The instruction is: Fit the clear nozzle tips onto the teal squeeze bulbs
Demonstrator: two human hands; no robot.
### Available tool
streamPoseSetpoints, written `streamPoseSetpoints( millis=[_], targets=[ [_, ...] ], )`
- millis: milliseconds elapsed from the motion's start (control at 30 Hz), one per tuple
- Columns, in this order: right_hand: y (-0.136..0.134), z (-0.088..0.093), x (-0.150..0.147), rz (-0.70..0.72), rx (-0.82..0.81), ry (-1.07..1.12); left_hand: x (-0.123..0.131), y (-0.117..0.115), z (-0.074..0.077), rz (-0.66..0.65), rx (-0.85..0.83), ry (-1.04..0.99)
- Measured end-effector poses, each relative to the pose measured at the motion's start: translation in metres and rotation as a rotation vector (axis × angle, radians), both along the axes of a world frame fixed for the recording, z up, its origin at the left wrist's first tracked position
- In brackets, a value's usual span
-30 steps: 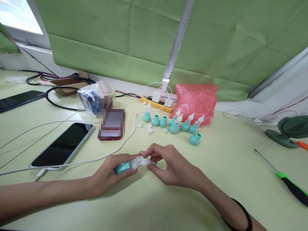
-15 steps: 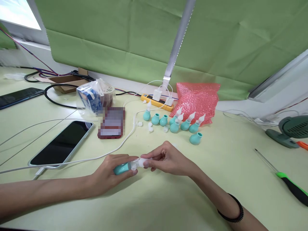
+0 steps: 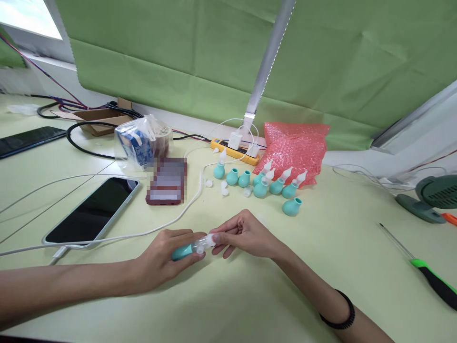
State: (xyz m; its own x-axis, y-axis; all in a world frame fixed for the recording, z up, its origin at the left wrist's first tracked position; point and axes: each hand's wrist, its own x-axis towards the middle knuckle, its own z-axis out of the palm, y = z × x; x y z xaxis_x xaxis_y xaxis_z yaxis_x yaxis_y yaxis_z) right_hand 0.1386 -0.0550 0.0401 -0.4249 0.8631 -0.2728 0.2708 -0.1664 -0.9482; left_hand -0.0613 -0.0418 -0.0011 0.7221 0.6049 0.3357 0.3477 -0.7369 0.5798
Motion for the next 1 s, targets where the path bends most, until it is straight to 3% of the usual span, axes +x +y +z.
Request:
streamPoseSetpoints(
  millis=[367, 767, 1000],
  targets=[
    [-0.008, -0.016, -0.012, -0.217, 0.123, 0.087, -0.002, 0.002, 0.003, -0.014, -0.112, 0.035],
    [-0.015, -0.020, -0.022, -0.353, 0.313, 0.013, -0.001, 0.001, 0.003, -0.009, -0.158, -0.015],
    [-0.008, -0.013, -0.010, -0.120, 0.082, 0.074, -0.001, 0.000, 0.001, -0.033, -0.048, 0.058]
  ],
)
